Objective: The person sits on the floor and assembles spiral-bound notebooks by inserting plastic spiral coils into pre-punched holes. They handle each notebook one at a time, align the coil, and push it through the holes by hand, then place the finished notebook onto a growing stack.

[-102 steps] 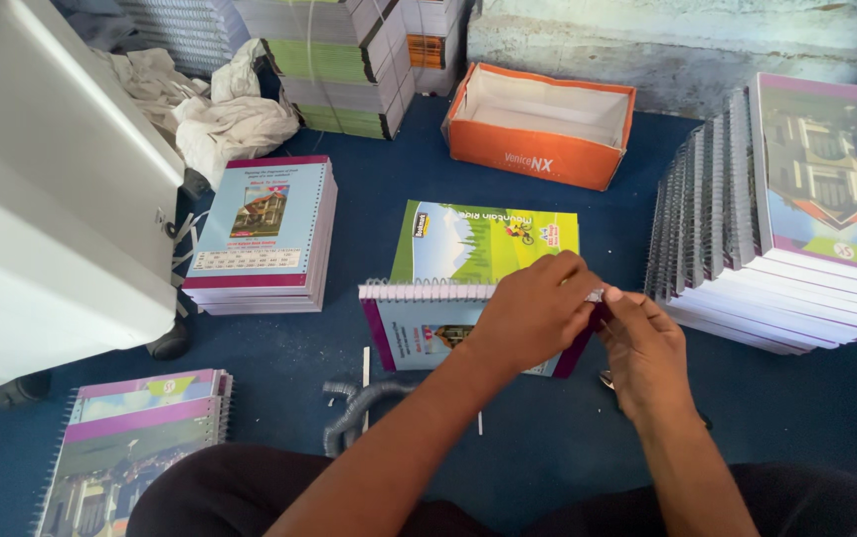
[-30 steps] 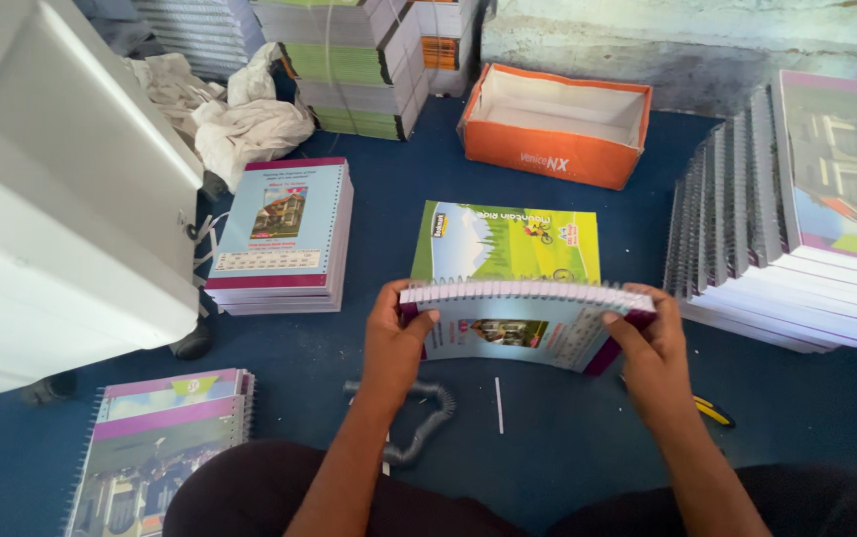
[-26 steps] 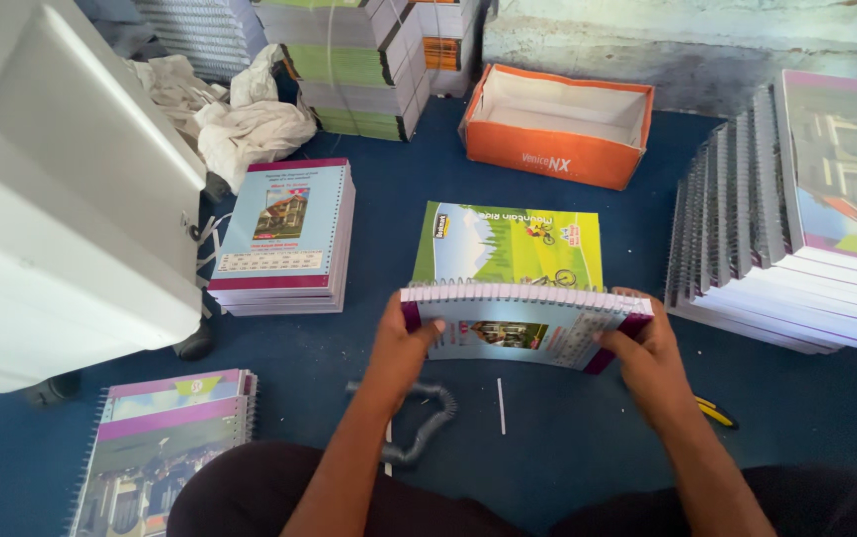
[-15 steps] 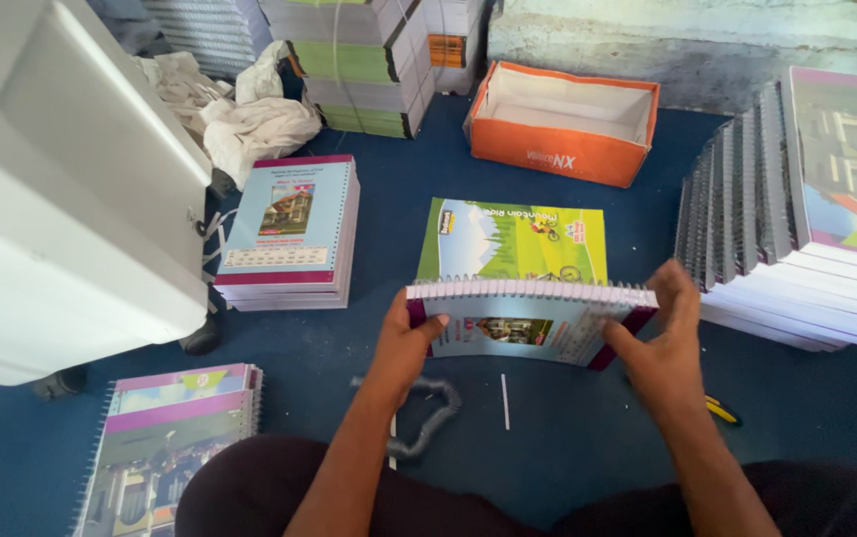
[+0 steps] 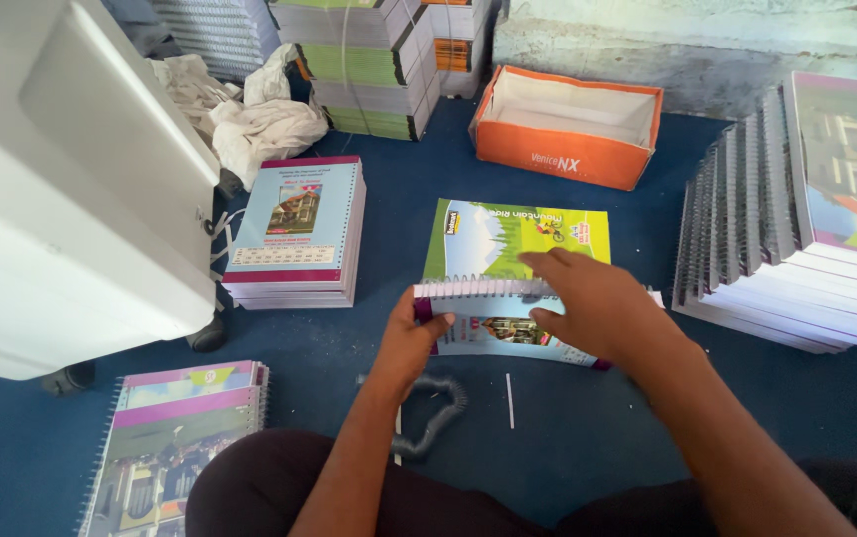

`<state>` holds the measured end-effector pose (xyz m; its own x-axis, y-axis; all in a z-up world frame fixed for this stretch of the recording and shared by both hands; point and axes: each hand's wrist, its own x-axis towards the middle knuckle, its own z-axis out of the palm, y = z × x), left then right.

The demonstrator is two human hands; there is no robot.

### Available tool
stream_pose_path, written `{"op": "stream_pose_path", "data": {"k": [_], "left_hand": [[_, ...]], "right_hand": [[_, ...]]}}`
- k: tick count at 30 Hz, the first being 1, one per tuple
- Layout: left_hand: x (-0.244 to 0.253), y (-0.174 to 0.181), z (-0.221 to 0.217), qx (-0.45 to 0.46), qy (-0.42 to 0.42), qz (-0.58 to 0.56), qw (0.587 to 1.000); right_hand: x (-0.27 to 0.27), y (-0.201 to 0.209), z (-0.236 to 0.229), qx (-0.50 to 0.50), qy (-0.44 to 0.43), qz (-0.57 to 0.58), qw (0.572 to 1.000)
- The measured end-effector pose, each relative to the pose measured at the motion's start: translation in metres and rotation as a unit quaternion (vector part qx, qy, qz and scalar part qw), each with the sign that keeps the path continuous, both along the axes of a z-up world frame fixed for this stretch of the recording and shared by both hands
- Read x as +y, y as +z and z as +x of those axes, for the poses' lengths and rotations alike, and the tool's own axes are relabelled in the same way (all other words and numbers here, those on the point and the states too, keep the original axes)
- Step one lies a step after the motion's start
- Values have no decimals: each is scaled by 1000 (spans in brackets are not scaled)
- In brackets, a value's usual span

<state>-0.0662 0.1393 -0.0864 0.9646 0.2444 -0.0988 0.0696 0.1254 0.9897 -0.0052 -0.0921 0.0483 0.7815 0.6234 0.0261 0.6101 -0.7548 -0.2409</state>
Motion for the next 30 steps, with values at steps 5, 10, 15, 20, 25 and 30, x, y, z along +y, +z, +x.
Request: {"op": "stream_pose_path", "data": {"k": [5, 10, 15, 20, 25, 30], "left_hand": [[-1, 8, -6, 31, 30, 110, 993], [-9, 29, -31, 146, 84, 474, 864], [-23, 64, -61, 250, 8, 573, 781], [-39, 102, -74, 226, -137, 450, 853], [-70, 146, -65, 31, -105, 224, 969], [-95, 195, -39, -37, -42, 96, 994]], "right_hand": [[17, -8, 14, 59, -23, -85, 994], [11, -17, 20, 64, -27, -53, 996], [8, -15, 12, 40, -19, -21, 999], [-7, 19, -2, 29, -73, 11, 997], [-17, 64, -24, -4, -150, 63, 987], [-12, 90, -45, -107, -203, 142, 963]]}}
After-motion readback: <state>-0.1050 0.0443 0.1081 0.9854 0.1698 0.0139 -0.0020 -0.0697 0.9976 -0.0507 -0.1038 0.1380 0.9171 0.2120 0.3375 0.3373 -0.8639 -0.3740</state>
